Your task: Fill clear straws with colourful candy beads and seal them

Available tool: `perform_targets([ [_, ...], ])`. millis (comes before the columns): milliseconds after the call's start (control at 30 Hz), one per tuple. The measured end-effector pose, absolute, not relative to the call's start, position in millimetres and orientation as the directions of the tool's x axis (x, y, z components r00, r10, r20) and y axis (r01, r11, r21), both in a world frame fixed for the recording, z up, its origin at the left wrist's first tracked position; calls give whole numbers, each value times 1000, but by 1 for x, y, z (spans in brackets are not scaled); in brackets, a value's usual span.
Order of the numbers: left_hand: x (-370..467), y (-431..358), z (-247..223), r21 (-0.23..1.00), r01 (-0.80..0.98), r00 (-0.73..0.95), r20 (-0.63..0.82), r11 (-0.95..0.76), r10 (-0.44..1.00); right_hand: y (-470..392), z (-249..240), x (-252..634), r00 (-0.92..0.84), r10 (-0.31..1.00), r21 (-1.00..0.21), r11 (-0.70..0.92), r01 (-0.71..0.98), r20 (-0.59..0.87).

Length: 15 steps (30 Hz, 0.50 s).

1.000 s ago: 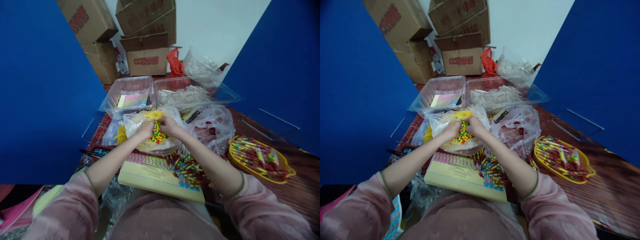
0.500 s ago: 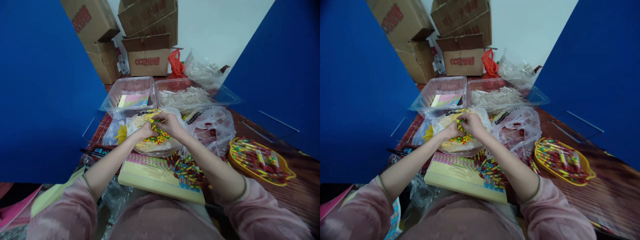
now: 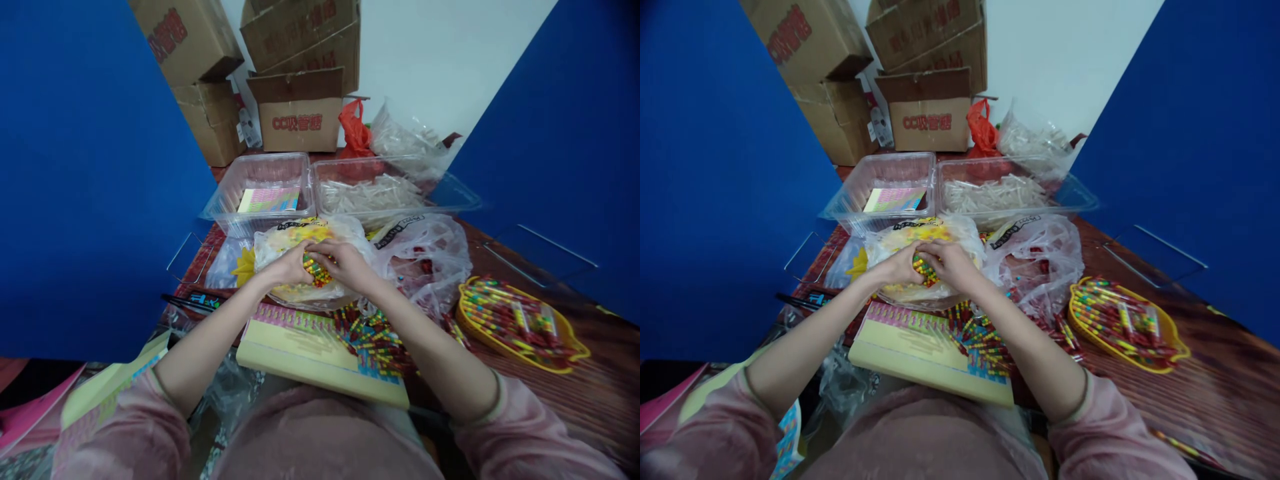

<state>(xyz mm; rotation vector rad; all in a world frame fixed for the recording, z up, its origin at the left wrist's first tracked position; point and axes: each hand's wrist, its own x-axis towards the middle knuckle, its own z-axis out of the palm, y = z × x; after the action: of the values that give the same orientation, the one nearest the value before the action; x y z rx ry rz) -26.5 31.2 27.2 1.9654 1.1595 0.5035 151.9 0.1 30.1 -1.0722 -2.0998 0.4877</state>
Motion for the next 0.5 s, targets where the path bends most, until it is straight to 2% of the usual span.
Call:
perform_targets([
  [100, -30, 34, 27, 741, 599, 479, -28, -303, 878, 0, 24, 151, -268, 877, -631, 475, 613, 400],
  [167, -32, 36, 25, 783, 542, 487, 2, -304, 874, 0, 22, 151, -219, 887, -650, 449, 613, 405],
  [300, -36, 36, 19, 888, 359, 507, 74, -288, 859, 0, 22, 150, -224, 879, -698, 472, 539, 421],
  [400, -35, 34, 14, 901, 332, 477, 95, -280, 874, 1, 22, 151, -187, 878, -728, 472, 497, 441],
  [500, -32, 35, 9, 879, 363, 471, 112, -308, 875, 2, 20, 152, -168, 886, -719, 452, 527, 433],
])
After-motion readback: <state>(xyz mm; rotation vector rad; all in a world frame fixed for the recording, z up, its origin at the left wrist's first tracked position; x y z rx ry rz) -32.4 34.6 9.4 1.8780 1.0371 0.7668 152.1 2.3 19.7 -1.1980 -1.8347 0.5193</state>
